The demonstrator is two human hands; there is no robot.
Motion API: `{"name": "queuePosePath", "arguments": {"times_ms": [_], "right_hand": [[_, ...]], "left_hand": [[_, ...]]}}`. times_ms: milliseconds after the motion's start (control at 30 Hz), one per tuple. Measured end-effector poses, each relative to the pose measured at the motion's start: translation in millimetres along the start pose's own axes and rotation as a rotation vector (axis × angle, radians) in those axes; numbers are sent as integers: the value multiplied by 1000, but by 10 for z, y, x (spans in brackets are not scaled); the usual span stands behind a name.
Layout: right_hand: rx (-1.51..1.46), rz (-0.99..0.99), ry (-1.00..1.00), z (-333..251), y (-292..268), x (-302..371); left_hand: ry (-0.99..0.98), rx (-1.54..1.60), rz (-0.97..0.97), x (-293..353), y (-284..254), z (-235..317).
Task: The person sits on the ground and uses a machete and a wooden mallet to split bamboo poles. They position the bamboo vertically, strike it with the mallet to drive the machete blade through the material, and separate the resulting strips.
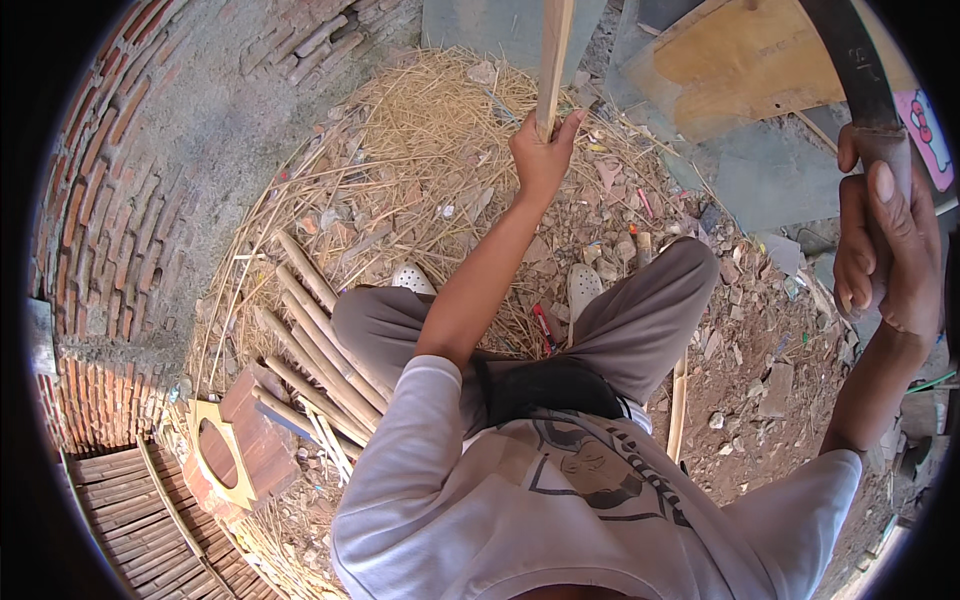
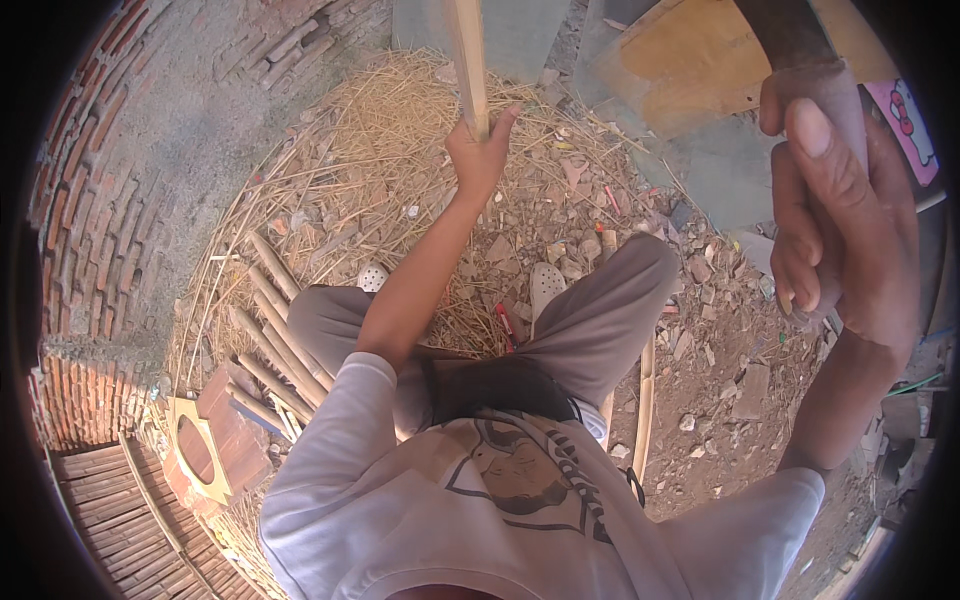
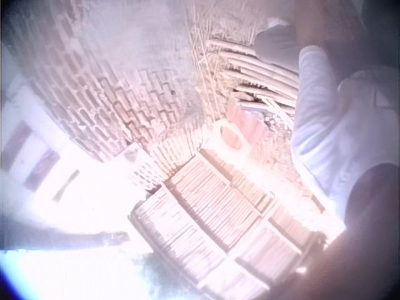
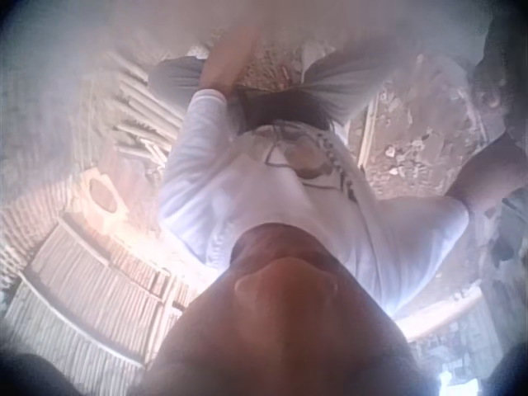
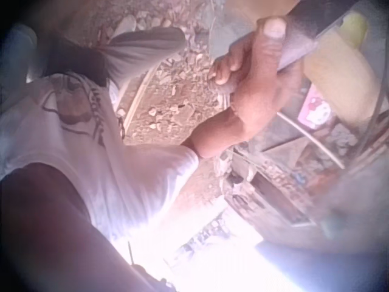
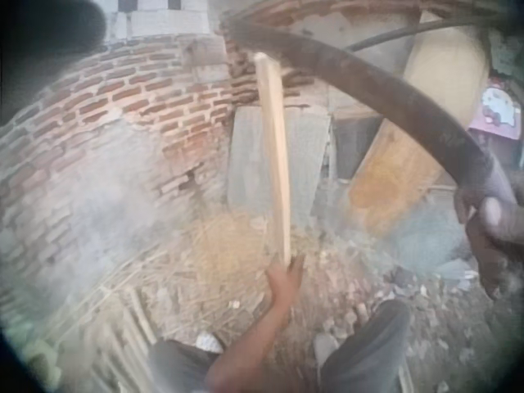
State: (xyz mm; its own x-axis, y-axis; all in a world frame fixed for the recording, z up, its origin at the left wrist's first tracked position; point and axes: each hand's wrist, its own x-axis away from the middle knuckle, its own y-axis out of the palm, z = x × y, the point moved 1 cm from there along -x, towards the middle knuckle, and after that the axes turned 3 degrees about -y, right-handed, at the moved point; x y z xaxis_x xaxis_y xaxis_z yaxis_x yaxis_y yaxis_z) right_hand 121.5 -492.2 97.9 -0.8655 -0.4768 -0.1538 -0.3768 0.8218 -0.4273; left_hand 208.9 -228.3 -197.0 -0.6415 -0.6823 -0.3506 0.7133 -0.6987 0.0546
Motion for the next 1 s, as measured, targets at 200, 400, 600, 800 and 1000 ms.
{"name": "queuePosePath", "arguments": {"times_ms": [200, 400, 600, 800, 1000], "right_hand": [[-66, -90, -3, 70, -66, 130], [-76, -105, 188, 664, 97, 255], [-45, -157, 207, 574, 92, 258], [-105, -186, 122, 363, 25, 355], [-91, -258, 122, 327, 111, 341]], "left_hand": [[-103, -44, -40, 216, 23, 125], [19, -409, -72, 1197, -790, -1168], [-22, -237, -153, 905, -524, -938], [-119, 14, -23, 596, -15, -879], [-105, -48, -35, 664, -186, -883]]}}
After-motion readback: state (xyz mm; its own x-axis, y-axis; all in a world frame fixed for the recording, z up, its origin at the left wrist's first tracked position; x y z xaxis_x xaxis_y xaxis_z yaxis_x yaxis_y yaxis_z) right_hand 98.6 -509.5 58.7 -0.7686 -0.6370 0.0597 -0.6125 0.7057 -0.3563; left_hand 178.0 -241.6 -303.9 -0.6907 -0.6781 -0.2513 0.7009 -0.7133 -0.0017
